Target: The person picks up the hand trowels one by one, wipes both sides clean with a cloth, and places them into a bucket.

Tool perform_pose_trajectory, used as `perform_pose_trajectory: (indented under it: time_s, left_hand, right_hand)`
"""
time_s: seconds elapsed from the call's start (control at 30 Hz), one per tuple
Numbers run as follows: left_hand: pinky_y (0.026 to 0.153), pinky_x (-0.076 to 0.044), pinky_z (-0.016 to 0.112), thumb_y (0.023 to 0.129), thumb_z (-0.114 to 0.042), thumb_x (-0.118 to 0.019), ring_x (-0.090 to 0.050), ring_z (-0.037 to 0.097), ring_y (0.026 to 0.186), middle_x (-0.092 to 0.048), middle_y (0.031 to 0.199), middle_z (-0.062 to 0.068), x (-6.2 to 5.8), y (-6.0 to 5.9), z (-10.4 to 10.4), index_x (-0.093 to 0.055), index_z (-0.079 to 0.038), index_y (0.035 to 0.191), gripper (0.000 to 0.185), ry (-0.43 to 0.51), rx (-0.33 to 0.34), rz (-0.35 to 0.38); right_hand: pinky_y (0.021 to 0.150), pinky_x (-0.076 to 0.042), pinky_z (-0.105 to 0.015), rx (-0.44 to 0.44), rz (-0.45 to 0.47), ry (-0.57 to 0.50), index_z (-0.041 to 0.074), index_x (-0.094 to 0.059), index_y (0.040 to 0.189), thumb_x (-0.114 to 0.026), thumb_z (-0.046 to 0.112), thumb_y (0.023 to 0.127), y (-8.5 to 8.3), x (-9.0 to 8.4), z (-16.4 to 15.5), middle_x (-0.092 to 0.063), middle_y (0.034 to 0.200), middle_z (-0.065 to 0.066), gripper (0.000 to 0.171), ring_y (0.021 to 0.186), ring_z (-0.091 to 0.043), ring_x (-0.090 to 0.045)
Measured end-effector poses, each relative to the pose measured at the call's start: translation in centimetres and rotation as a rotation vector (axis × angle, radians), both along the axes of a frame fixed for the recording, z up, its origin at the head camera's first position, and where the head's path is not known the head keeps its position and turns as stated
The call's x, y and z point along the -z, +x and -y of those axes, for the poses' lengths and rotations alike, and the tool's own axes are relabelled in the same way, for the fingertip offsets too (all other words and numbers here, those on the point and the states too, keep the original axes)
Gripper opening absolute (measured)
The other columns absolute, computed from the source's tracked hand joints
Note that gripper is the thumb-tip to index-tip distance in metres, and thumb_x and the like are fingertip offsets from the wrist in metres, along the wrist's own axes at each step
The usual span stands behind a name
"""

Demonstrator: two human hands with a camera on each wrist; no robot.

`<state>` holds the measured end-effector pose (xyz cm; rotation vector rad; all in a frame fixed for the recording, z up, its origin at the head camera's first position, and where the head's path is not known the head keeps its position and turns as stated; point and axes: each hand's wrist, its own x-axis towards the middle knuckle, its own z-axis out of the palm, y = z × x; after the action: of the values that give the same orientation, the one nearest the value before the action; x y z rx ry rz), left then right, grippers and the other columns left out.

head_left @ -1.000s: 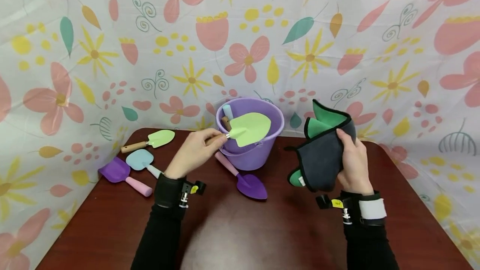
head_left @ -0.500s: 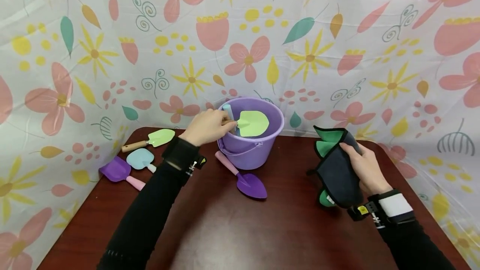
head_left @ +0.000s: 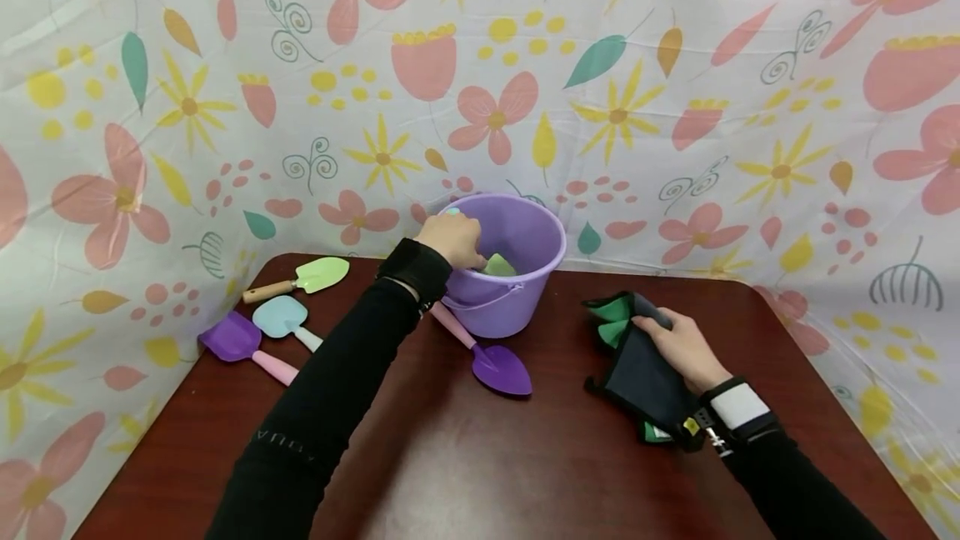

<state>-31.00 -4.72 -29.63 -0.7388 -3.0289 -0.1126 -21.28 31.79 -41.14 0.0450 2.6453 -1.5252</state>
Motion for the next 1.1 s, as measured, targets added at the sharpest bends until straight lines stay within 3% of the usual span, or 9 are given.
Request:
perform_pose_trajectory:
  time_s: [0.23, 0.4, 0.5, 0.73, 0.87, 1.1]
  left_hand:
    - [0.078, -0.049, 0.044, 0.082, -0.032, -0.079, -0.064, 0.022, 0.087, -0.067, 0.084, 0.000, 1.3, -0.6, -0.4, -0.069, -0.016, 0.076, 0.020, -0.060, -0.014, 0.020]
    - [0.084, -0.049, 0.044, 0.085, -0.022, -0.074, -0.064, 0.024, 0.099, -0.070, 0.103, 0.007, 0.3, 0.2, -1.2, -0.072, -0.011, 0.092, 0.013, -0.152, -0.017, 0.035]
    - [0.084, -0.050, 0.043, 0.085, -0.011, -0.068, -0.063, 0.024, 0.103, -0.068, 0.111, 0.011, -0.2, 0.5, -1.6, -0.071, -0.006, 0.099, 0.015, -0.164, -0.024, 0.079]
    - [0.086, -0.048, 0.039, 0.092, -0.004, -0.057, -0.058, 0.022, 0.105, -0.065, 0.116, 0.013, 1.3, -0.9, -1.9, -0.068, -0.004, 0.105, 0.017, -0.150, -0.027, 0.173]
    - [0.084, -0.047, 0.036, 0.092, -0.004, -0.055, -0.058, 0.021, 0.099, -0.066, 0.111, 0.012, 1.1, -1.1, -1.6, -0.068, -0.004, 0.099, 0.014, -0.107, -0.006, 0.178]
    - [0.078, -0.047, 0.030, 0.096, -0.007, -0.057, -0.061, 0.018, 0.086, -0.069, 0.097, 0.008, 1.3, -1.7, -0.2, -0.073, -0.004, 0.101, 0.017, 0.129, 0.107, 0.203]
  right_hand:
    - [0.062, -0.043, -0.037, -0.044, -0.029, 0.223, 0.002, -0.056, 0.112, -0.051, 0.043, 0.101, -0.4, 2.3, 1.2, -0.055, 0.083, -0.010, 0.043, 0.069, -0.024, -0.054]
    - [0.064, -0.041, -0.036, -0.049, -0.045, 0.316, 0.003, -0.057, 0.120, -0.051, 0.039, 0.102, -0.7, 3.5, 1.2, -0.059, 0.096, -0.013, 0.041, 0.073, -0.024, -0.054]
    - [0.063, -0.040, -0.036, -0.046, -0.056, 0.344, 0.002, -0.056, 0.122, -0.051, 0.034, 0.102, -0.9, 4.1, 1.4, -0.060, 0.098, -0.015, 0.039, 0.072, -0.024, -0.053]
    - [0.066, -0.041, -0.042, -0.044, -0.112, 0.444, -0.002, -0.056, 0.123, -0.055, 0.026, 0.100, -0.6, 4.9, 2.1, -0.055, 0.109, -0.026, 0.036, 0.080, -0.031, -0.053]
    - [0.071, -0.043, -0.048, -0.039, -0.116, 0.468, -0.002, -0.054, 0.127, -0.057, 0.027, 0.098, -0.5, 4.4, 2.5, -0.052, 0.116, -0.030, 0.041, 0.089, -0.038, -0.053]
    - [0.083, -0.041, -0.058, -0.052, -0.104, 0.444, -0.001, -0.041, 0.142, -0.056, 0.037, 0.099, 0.8, 2.5, 3.2, -0.033, 0.137, -0.037, 0.059, 0.116, -0.052, -0.037]
